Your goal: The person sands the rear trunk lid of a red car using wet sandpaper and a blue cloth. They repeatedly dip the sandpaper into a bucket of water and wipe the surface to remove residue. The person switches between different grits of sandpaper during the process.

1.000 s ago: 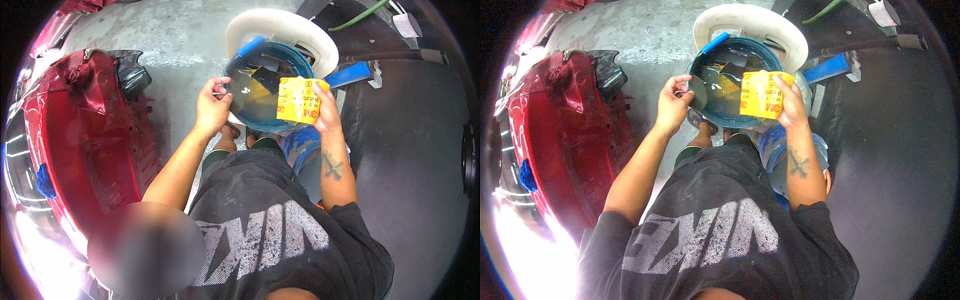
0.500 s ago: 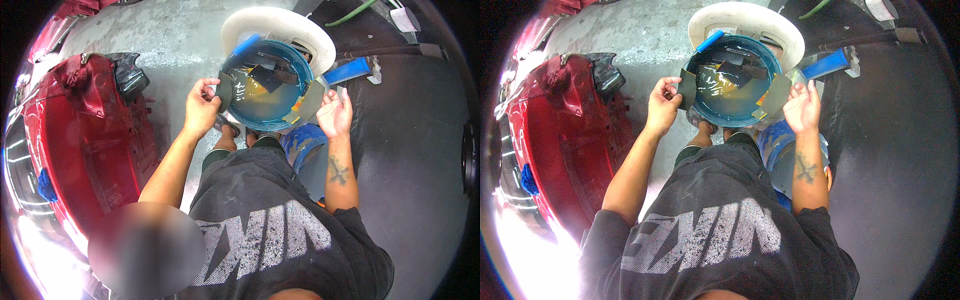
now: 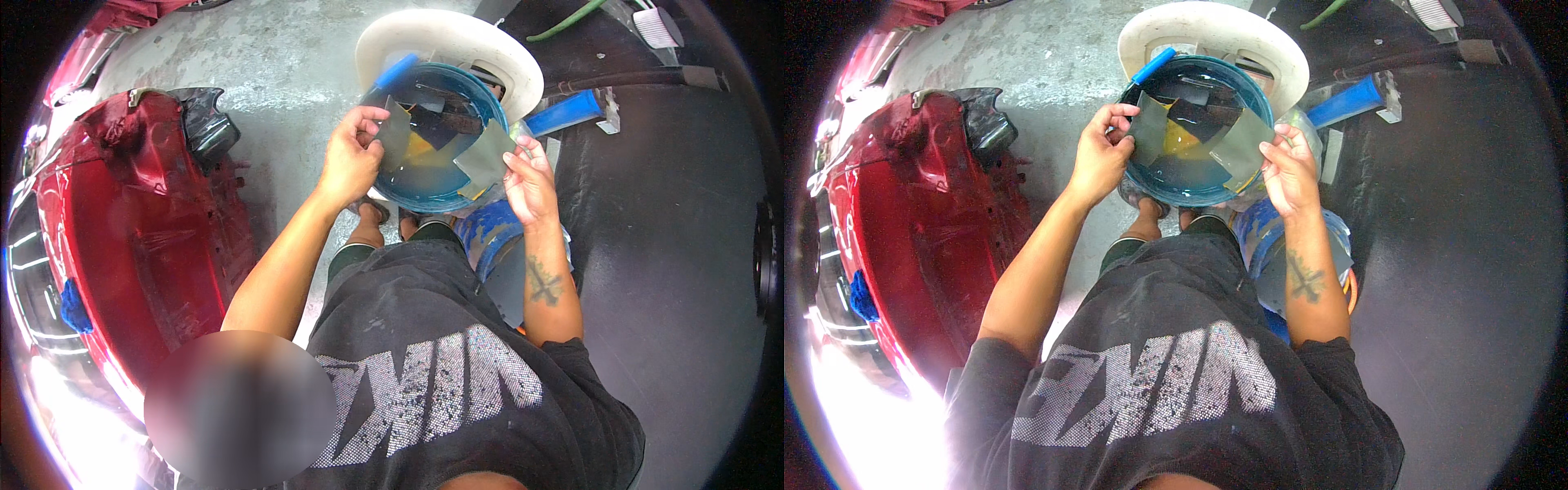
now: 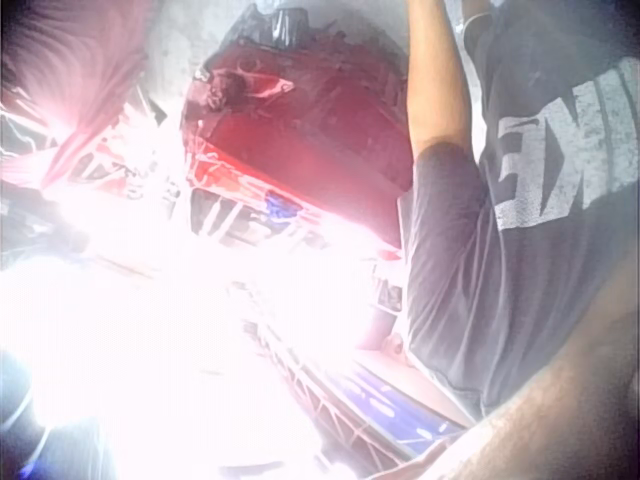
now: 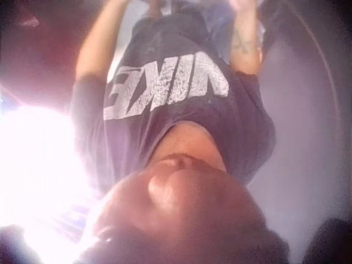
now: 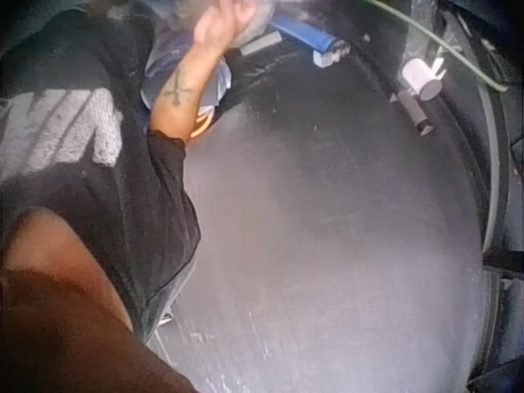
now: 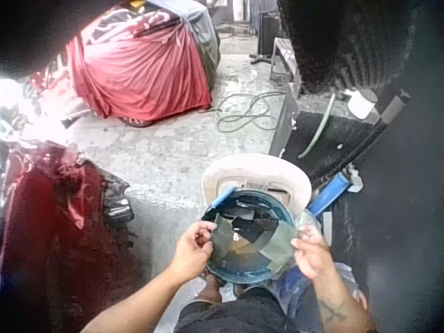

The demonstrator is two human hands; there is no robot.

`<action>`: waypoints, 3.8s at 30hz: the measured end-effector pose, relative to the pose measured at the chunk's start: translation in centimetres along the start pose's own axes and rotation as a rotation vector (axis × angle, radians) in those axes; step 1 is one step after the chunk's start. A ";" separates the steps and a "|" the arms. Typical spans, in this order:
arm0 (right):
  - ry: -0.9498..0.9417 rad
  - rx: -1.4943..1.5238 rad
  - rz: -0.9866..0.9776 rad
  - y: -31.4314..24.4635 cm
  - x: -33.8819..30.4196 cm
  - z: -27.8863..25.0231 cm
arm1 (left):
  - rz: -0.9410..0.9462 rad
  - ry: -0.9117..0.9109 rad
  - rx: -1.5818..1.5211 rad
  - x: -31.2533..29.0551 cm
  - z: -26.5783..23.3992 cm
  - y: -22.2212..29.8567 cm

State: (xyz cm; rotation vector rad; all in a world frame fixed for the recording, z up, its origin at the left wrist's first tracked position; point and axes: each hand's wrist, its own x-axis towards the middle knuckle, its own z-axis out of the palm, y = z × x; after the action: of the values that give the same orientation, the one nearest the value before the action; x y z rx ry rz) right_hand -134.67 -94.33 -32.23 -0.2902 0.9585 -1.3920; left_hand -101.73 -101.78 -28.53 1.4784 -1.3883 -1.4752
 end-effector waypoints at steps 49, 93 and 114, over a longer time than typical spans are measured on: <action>-0.848 -2.236 0.128 41.8 21.7 -13.8 | -0.591 0.541 -0.543 -11.2 -18.9 -17.5; -0.258 -0.883 1.005 14.4 14.4 1.5 | -0.513 0.378 -0.590 -8.2 -13.8 -11.6; -0.121 -1.783 0.695 27.3 25.6 -11.5 | -0.590 0.461 -0.579 -9.5 -16.3 -16.2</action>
State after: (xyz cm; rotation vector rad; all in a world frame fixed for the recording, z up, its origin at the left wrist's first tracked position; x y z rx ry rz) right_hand -126.74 -107.78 -68.13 -1.1650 1.7406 0.4137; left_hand -80.57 -92.74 -37.91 1.7405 -0.2134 -1.5455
